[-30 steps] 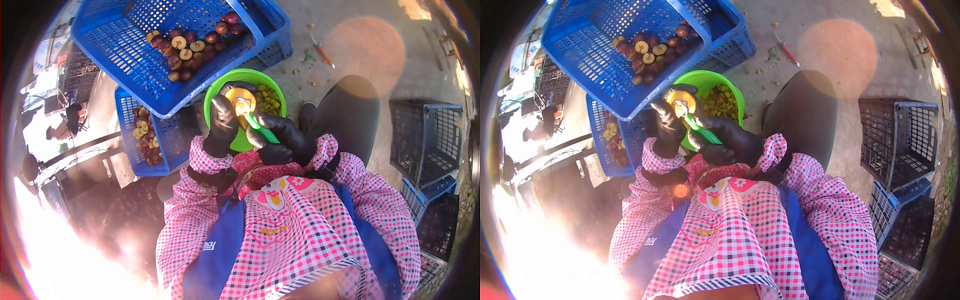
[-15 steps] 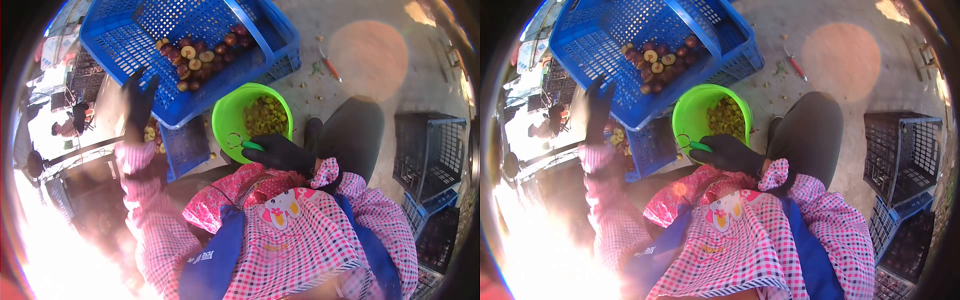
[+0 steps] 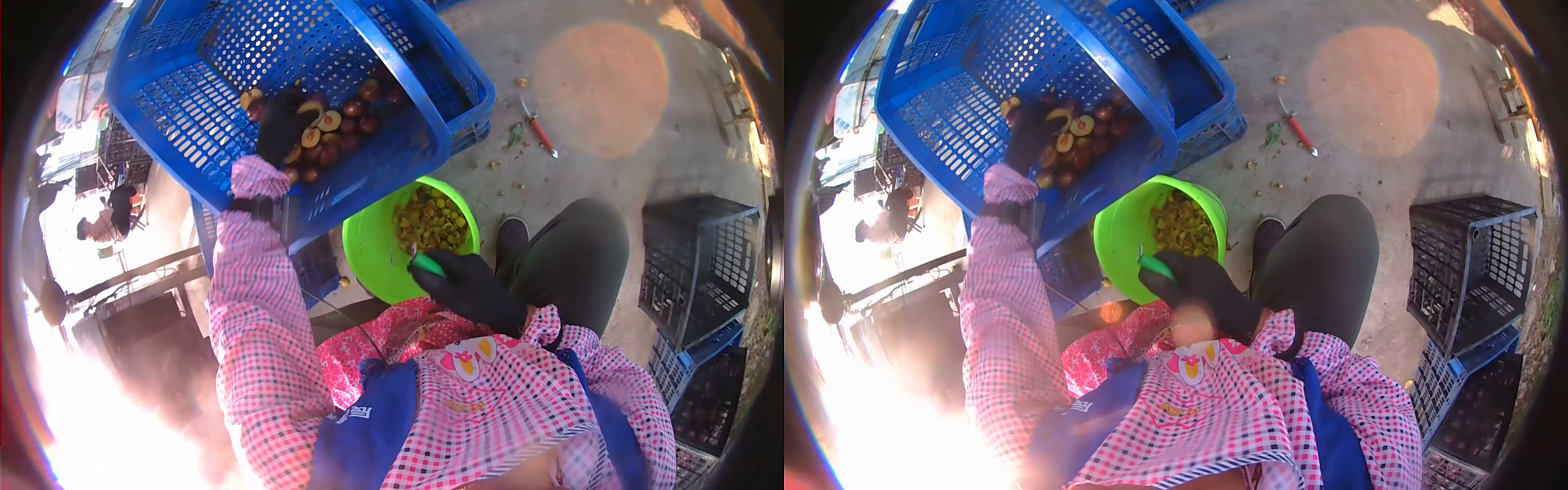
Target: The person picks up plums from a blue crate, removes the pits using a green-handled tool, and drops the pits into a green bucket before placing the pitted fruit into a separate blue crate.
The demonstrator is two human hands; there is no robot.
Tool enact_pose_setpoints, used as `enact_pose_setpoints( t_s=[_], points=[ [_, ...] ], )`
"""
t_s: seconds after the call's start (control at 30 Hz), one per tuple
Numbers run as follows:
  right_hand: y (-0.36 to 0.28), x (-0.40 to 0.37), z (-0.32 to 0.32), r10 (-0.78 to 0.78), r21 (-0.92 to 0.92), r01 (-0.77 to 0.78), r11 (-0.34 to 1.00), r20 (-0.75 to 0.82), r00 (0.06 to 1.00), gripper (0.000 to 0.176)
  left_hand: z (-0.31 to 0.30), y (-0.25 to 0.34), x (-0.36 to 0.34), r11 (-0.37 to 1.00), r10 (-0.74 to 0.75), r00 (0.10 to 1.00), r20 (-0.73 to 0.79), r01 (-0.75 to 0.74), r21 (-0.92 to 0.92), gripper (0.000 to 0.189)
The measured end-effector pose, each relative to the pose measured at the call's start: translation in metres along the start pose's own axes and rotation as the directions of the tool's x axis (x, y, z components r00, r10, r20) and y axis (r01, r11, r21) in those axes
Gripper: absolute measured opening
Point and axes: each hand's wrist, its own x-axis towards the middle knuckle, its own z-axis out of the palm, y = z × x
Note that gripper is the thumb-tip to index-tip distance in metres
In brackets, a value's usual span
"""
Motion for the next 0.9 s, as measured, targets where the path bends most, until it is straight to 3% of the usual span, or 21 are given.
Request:
enact_pose_setpoints(
  t_s=[0.03, 0.07, 0.13, 0.17, 0.2, 0.23, 0.3, 0.4, 0.43, 0.47, 0.53, 0.57, 0.63, 0.77, 0.8, 0.83, 0.87, 0.9],
  points=[
    [-0.003, -0.001, 0.001, 0.064, -0.019, -0.066, 0.998, -0.066, 0.996, 0.030, -0.032, 0.057, -0.002, 0.871, -0.287, 0.946, 0.149, 0.322, -0.371, 0.034],
    [-0.009, -0.002, -0.001, 0.060, -0.019, -0.061, 0.998, -0.059, 0.996, 0.030, -0.045, 0.090, -0.017, 0.871, -0.293, 0.945, 0.145, 0.326, -0.367, 0.034],
    [-0.023, -0.004, -0.007, 0.097, 0.132, -0.083, 0.988, -0.099, 0.990, 0.030, -0.060, 0.140, -0.049, 0.577, -0.380, 0.889, 0.257, 0.445, -0.685, 0.032],
    [-0.021, -0.005, -0.004, 0.093, 0.135, -0.080, 0.988, -0.094, 0.991, 0.030, -0.051, 0.156, -0.070, 0.398, -0.429, 0.870, 0.241, 0.422, -0.815, 0.029],
    [-0.015, -0.005, 0.001, -0.068, 0.116, 0.088, 0.989, -0.172, 0.983, 0.028, -0.042, 0.170, -0.091, 0.201, -0.477, 0.846, 0.237, 0.368, -0.908, 0.025],
    [-0.012, -0.007, 0.005, -0.222, 0.084, 0.249, 0.965, -0.246, 0.943, 0.027, -0.039, 0.188, -0.110, 0.202, -0.480, 0.844, 0.238, 0.370, -0.907, 0.025],
    [-0.011, -0.010, 0.011, -0.258, 0.028, 0.273, 0.962, -0.252, 0.933, 0.026, -0.033, 0.217, -0.140, -0.342, -0.391, 0.806, 0.444, 0.321, -0.883, 0.026],
    [-0.008, -0.013, 0.014, -0.283, -0.091, 0.269, 0.959, -0.227, 0.932, 0.026, -0.010, 0.223, -0.162, -0.325, -0.260, 0.873, 0.412, 0.323, -0.889, 0.031],
    [-0.006, -0.014, 0.015, -0.274, -0.148, 0.247, 0.958, -0.200, 0.941, 0.026, 0.011, 0.230, -0.165, 0.199, -0.489, 0.865, 0.115, 0.239, -0.950, 0.041],
    [-0.004, -0.014, 0.016, -0.279, -0.152, 0.251, 0.956, -0.199, 0.940, 0.026, 0.017, 0.228, -0.171, 0.200, -0.488, 0.866, 0.110, 0.233, -0.952, 0.041],
    [0.000, -0.014, 0.018, -0.333, -0.194, 0.294, 0.936, -0.214, 0.918, 0.029, -0.003, 0.244, -0.166, -0.132, -0.442, 0.866, 0.235, 0.196, -0.972, 0.044],
    [0.000, -0.014, 0.020, -0.336, -0.194, 0.297, 0.935, -0.214, 0.917, 0.029, -0.006, 0.248, -0.167, -0.129, -0.441, 0.867, 0.232, 0.195, -0.972, 0.044],
    [0.001, -0.014, 0.023, -0.370, -0.194, 0.329, 0.924, -0.245, 0.896, 0.030, -0.008, 0.252, -0.168, 0.032, -0.433, 0.883, 0.183, 0.217, -0.976, 0.047],
    [0.002, -0.012, 0.024, -0.366, -0.260, 0.305, 0.916, -0.234, 0.901, 0.029, -0.006, 0.252, -0.170, -0.115, -0.447, 0.847, 0.289, 0.266, -0.957, 0.047],
    [0.005, -0.011, 0.025, -0.389, -0.240, 0.334, 0.912, -0.237, 0.890, 0.029, -0.003, 0.255, -0.170, 0.226, -0.417, 0.905, 0.088, 0.197, -0.954, 0.050],
    [0.009, -0.011, 0.026, -0.409, -0.217, 0.362, 0.906, -0.238, 0.881, 0.029, -0.001, 0.257, -0.171, 0.537, -0.321, 0.943, -0.092, 0.101, -0.838, 0.053],
    [0.013, -0.010, 0.027, -0.406, -0.215, 0.360, 0.908, -0.236, 0.883, 0.029, 0.005, 0.253, -0.176, 0.536, -0.324, 0.942, -0.089, 0.105, -0.838, 0.053],
    [0.016, -0.006, 0.026, -0.596, -0.406, 0.497, 0.767, -0.161, 0.787, 0.029, 0.010, 0.250, -0.177, 0.648, -0.232, 0.947, -0.222, -0.019, -0.762, 0.052]
  ],
)
